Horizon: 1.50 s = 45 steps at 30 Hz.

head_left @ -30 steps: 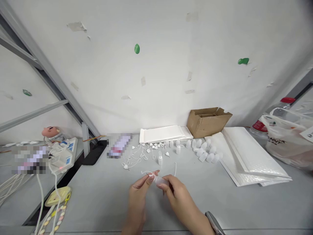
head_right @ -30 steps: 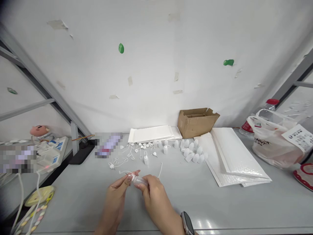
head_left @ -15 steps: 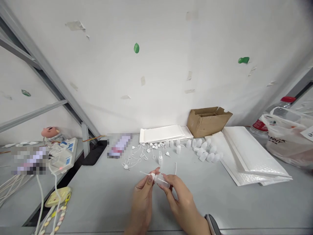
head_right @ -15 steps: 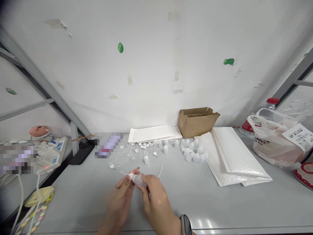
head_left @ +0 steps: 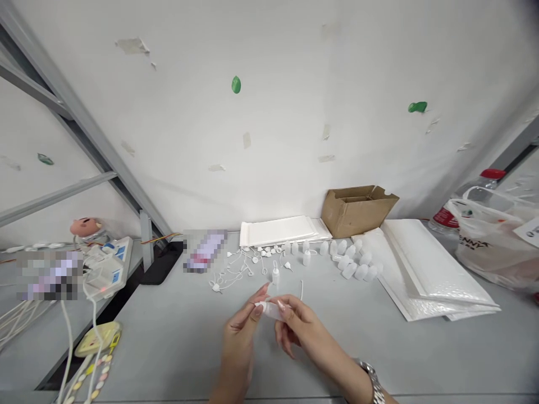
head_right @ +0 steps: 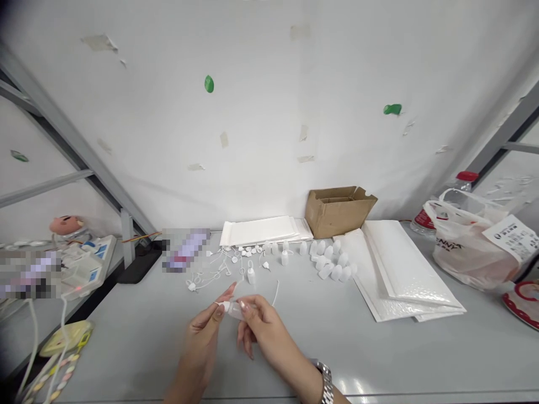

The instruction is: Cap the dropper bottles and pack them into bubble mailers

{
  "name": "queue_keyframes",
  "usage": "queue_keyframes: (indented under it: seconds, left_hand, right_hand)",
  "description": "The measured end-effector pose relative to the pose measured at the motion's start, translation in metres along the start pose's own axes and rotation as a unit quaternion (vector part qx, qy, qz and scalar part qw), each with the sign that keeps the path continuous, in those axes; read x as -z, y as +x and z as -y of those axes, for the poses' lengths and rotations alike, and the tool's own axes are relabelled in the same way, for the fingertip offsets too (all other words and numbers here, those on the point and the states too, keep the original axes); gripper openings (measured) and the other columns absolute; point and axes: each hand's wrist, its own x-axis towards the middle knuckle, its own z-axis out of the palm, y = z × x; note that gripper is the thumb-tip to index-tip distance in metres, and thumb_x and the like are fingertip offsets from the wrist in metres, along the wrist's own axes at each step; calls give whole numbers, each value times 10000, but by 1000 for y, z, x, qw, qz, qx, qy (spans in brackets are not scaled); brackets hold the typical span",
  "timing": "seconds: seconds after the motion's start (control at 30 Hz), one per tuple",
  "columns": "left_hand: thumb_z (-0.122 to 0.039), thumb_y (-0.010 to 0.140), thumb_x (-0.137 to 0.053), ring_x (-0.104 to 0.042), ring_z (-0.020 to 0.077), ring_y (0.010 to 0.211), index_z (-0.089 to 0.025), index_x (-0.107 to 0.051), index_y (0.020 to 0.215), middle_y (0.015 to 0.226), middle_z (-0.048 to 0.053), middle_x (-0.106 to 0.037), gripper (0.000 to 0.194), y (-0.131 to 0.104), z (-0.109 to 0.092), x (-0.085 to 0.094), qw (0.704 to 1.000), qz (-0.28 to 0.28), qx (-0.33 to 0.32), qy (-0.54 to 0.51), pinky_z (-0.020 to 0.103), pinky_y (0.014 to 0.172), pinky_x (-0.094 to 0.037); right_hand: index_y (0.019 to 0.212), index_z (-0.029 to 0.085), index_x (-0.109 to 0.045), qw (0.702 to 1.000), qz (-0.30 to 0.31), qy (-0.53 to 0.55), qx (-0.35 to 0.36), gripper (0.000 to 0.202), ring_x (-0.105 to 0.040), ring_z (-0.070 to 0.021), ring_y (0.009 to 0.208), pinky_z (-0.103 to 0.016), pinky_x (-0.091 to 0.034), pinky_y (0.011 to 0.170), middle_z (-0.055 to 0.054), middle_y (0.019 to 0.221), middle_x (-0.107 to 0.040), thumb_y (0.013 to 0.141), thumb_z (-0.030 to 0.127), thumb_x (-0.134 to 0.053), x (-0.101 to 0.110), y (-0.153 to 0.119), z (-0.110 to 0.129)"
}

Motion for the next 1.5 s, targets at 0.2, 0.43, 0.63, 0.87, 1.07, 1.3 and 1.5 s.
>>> queue_keyframes:
  seconds: [0.2, 0.43, 0.63, 0.87, 1.07, 1.3, 1.5]
  left_hand:
    - [-400, 666, -697, -449, 302, 1228, -195, -746, 807, 1147, 85, -665, 253, 3, -1, 4, 999, 35, -9, 40, 440, 1059, -304]
    - [-361, 721, -648, -545, 278, 1133, -187, -739, 775, 1053, 89, -708, 203, 3, -8, 4, 992, 80, -46, 84, 402, 998, -391]
    - [-333, 724, -640, -610, 268, 1025, -198, -736, 746, 969, 76, -729, 167, 3, -7, 8, 989, 85, -59, 103, 386, 928, -450]
    - [-290, 737, -629, -636, 262, 956, -202, -738, 682, 791, 67, -741, 150, 11, -14, 14, 962, 192, -152, 122, 384, 892, -472]
    - [-283, 725, -631, -642, 271, 956, -197, -741, 743, 924, 74, -735, 141, 6, -11, 11, 983, 68, -93, 140, 398, 905, -465]
    - [-216, 693, -680, -642, 296, 958, -199, -758, 641, 800, 108, -747, 95, -2, -26, 9, 965, 129, -172, 151, 398, 1034, -309]
    - [-487, 715, -628, -561, 295, 1116, -216, -707, 992, 1145, 107, -663, 396, -1, -25, 2, 993, 122, 7, -7, 409, 1003, -362]
  right_hand:
    - [746, 181, -446, 1000, -19, -16, 10, 463, -437, -48, 319, -166, -312, 354, 52, 487, -580, 681, 604, -623, 1, -8, -3]
    - [730, 159, -552, 992, -47, -113, 0, 525, -409, -79, 348, -205, -288, 360, 44, 443, -515, 715, 682, -499, -1, -10, -8]
    - [710, 159, -570, 991, -90, -86, 40, 374, -432, -81, 473, -211, -336, 469, 45, 554, -506, 650, 503, -703, -1, -13, -7]
    - [770, 107, -594, 953, 154, 197, -169, 370, -202, -7, 273, -170, -194, 334, 97, 398, -407, 736, 475, -628, 5, -14, -4]
    - [788, 141, -597, 997, -60, -34, 36, 421, -506, -85, 506, -213, -395, 500, 17, 621, -577, 648, 522, -708, -2, -12, -12]
    - [700, 128, -575, 984, 104, 133, -65, 363, -243, -18, 349, -195, -286, 407, 66, 486, -450, 742, 480, -652, 1, -16, 0]
    - [698, 90, -621, 982, 81, 164, -46, 349, -292, -26, 335, -188, -301, 396, 34, 456, -492, 798, 424, -608, 2, -18, 3]
